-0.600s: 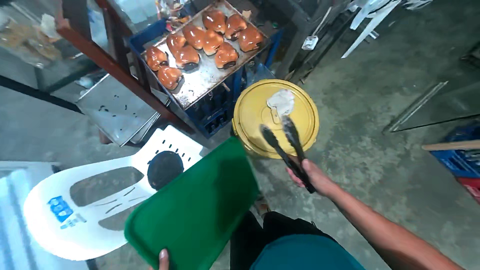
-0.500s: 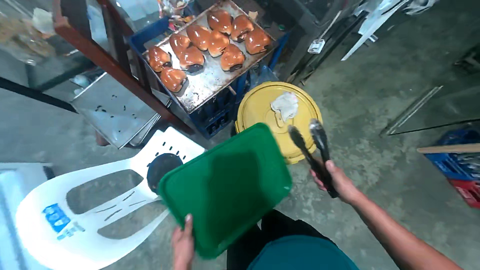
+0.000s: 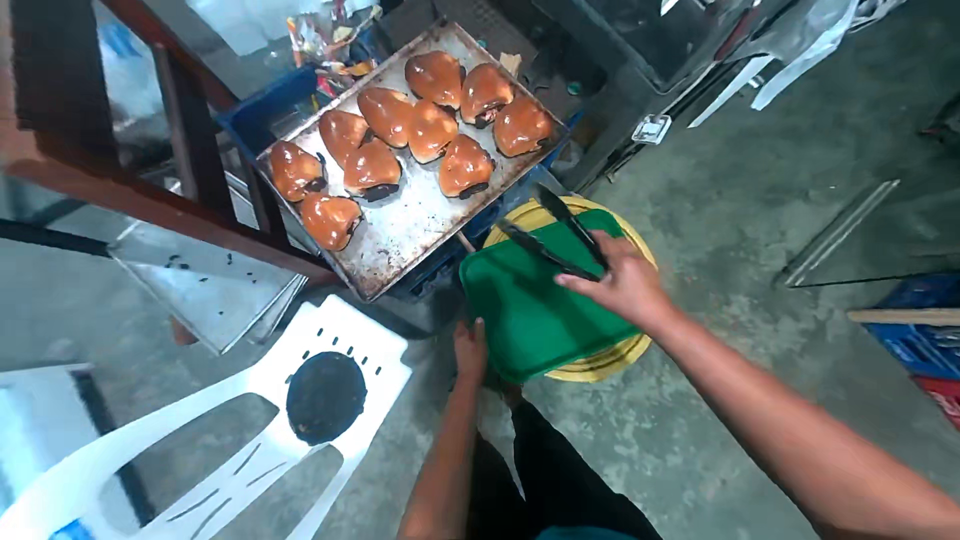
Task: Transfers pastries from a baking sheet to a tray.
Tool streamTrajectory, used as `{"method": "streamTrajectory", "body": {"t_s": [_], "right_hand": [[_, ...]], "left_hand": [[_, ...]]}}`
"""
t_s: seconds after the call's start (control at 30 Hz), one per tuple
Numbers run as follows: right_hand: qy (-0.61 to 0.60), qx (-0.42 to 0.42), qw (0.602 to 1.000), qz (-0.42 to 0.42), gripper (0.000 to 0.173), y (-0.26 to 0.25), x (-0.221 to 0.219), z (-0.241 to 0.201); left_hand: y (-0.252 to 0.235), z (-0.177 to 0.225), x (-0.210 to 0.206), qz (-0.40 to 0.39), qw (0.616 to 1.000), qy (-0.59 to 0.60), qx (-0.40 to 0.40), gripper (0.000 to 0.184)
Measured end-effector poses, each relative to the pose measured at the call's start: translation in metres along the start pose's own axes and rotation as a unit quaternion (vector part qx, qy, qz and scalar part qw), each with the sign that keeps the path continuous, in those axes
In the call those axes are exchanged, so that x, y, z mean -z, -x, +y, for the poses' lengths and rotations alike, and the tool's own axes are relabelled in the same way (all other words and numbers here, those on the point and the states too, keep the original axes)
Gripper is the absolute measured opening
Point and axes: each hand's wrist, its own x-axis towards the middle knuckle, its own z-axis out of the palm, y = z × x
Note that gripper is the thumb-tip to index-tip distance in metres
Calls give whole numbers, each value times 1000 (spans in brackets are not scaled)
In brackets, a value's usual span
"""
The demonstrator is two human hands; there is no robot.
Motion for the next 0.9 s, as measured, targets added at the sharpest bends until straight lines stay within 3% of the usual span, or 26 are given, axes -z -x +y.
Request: {"method": "streamTrajectory", "body": {"t_s": [0.1, 0.17, 0.27, 0.37, 0.43, 0.53, 0.6, 0.67, 0.7, 0.8, 0.9], "right_hand": [[32, -7, 999, -5, 98, -53, -18, -30], [51, -22, 998, -27, 105, -80, -24, -46], [90, -15, 994, -64, 103, -103, -22, -60], [121, 9, 988, -95, 97, -117, -6, -66], [76, 21, 991, -112, 91, -126, 3, -59], [-127, 4, 979, -162, 62, -139, 11, -42], [-265, 0, 938, -225, 45, -142, 15, -26], [-317, 28, 909, -270, 38, -134, 28, 1], [-293, 57, 913, -277, 40, -126, 37, 21], [-117, 111, 945, -285, 74, -103, 65, 82], [36, 155, 946, -283, 88, -82, 61, 98]], "left_hand": [[15, -18, 34, 35, 999, -2, 1, 51], [26, -24, 55, 107, 989, 90, 44, 47], [28, 1, 90, 215, 946, 233, 61, 52], [14, 44, 118, 267, 916, 297, 28, 54], [7, 65, 126, 281, 903, 323, 16, 54], [4, 67, 128, 297, 883, 362, 16, 57], [7, 55, 126, 308, 880, 360, 34, 50], [13, 32, 121, 307, 891, 328, 68, 43], [18, 13, 121, 304, 901, 294, 92, 41], [33, -64, 140, 306, 908, 217, 189, 42], [44, -131, 169, 308, 897, 174, 266, 46]]}}
